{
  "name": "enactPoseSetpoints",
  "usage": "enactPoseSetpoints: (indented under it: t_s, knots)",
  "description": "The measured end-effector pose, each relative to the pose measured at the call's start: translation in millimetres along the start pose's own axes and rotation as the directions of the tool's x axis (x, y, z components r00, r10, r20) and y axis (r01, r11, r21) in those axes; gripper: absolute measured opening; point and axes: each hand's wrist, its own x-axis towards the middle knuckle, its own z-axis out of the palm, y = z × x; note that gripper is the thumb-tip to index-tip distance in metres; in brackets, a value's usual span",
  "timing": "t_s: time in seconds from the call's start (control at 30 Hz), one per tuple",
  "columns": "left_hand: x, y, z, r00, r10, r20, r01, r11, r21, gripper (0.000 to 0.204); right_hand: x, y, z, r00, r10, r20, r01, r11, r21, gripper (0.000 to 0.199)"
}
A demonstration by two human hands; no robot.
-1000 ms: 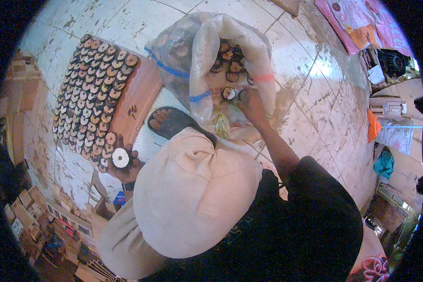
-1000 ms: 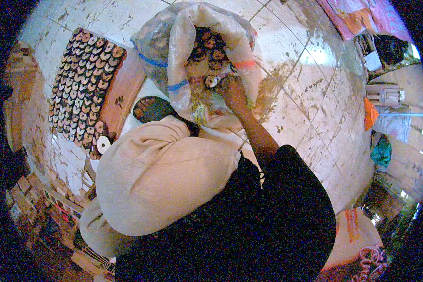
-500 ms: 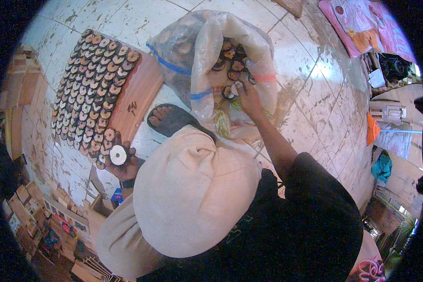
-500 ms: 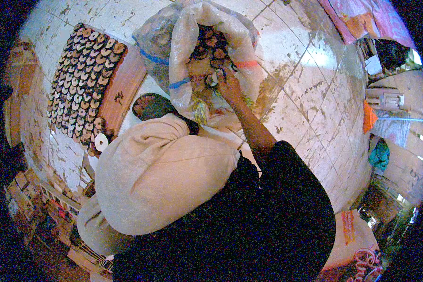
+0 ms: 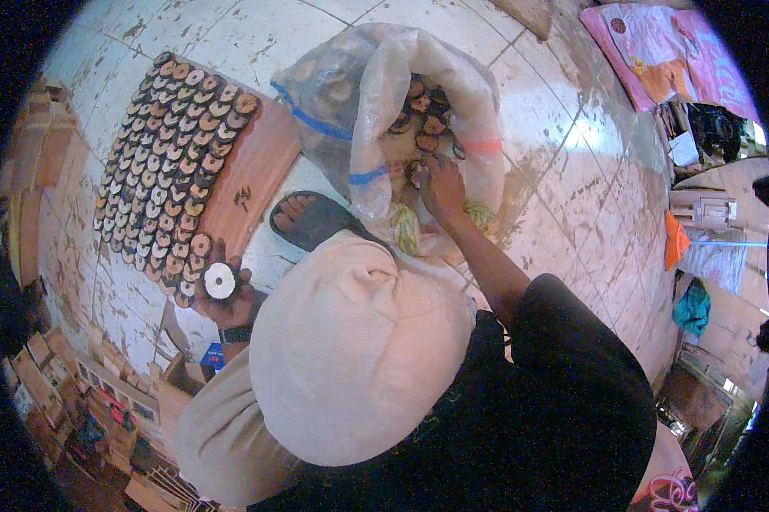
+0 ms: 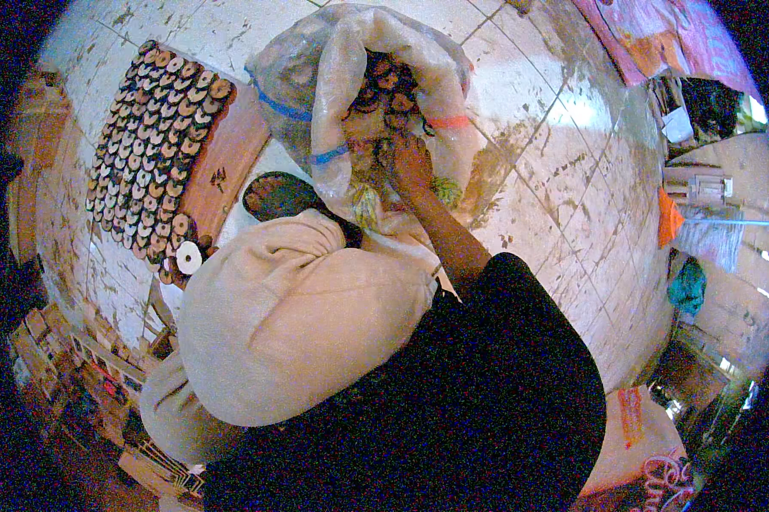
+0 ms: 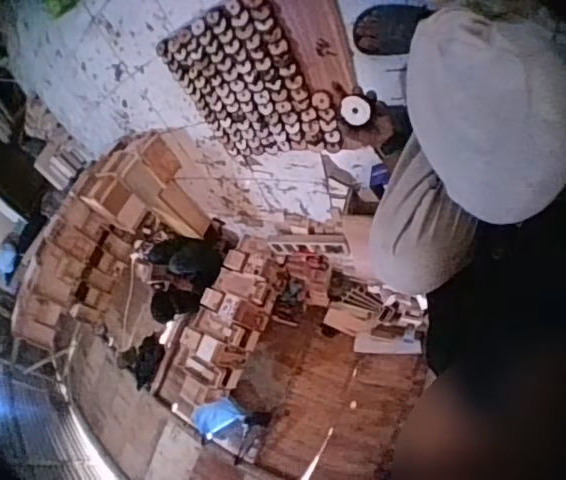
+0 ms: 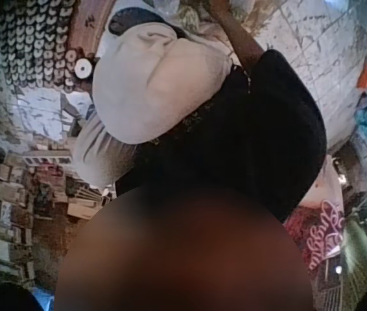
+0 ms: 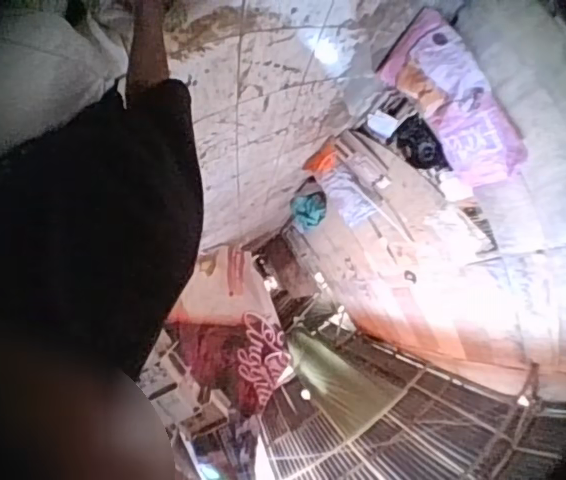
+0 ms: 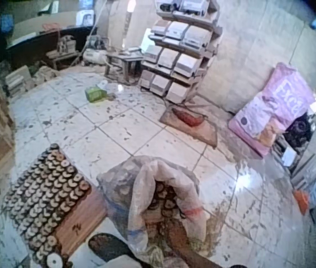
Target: The person sits on the floor and repeatedly peels bark from small cylindrical wood pieces using a small knife. They place the peeled pieces on a wooden board and discard the bark into a plastic bag.
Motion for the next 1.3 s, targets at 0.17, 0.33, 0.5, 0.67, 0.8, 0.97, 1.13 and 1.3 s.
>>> enactPoseSetpoints:
  t_s: [0.17, 0.33, 0.5, 0.67, 0.8, 0.97, 1.13, 1.3]
  knots:
    - [1, -4, 2, 0.999, -0.02, 0.04, 0.023, 0.997, -0.07, 0.073, 44, 4, -13, 0.966, -0.147, -0.213, 0.124, 0.985, -0.118, 0.041]
    - [0, -2, 0, 1.0, -0.021, 0.016, 0.022, 0.998, -0.064, 0.074, 76, 11, -26, 0.959, -0.253, -0.129, 0.24, 0.965, -0.11, 0.047]
    - [0, -3, -2, 0.998, 0.006, 0.067, 0.0, 0.996, -0.085, 0.073, 75, 24, -40, 0.977, -0.162, -0.136, 0.169, 0.985, 0.04, 0.029]
    - [5, -4, -3, 0.997, -0.078, 0.016, 0.079, 0.991, -0.11, 0.07, 72, 42, -15, 0.962, 0.026, -0.27, 0.071, 0.936, 0.345, 0.033]
    - [2, -2, -4, 0.998, -0.053, -0.029, 0.051, 0.996, -0.078, 0.069, 78, 29, -5, 0.967, 0.219, 0.129, -0.217, 0.976, -0.026, 0.034]
    - [1, -3, -7, 1.0, -0.019, 0.001, 0.019, 0.997, -0.068, 0.068, 105, 9, -74, 0.666, 0.182, 0.724, -0.498, 0.83, 0.25, 0.038]
    - [4, -4, -8, 0.997, -0.072, -0.016, 0.071, 0.995, -0.074, 0.065, 65, -2, -17, 0.961, 0.163, -0.224, -0.076, 0.934, 0.35, 0.045]
    - [2, -2, -9, 0.997, -0.072, -0.011, 0.071, 0.995, -0.068, 0.065, 68, 22, 12, 0.998, 0.068, 0.006, -0.065, 0.91, 0.409, 0.05]
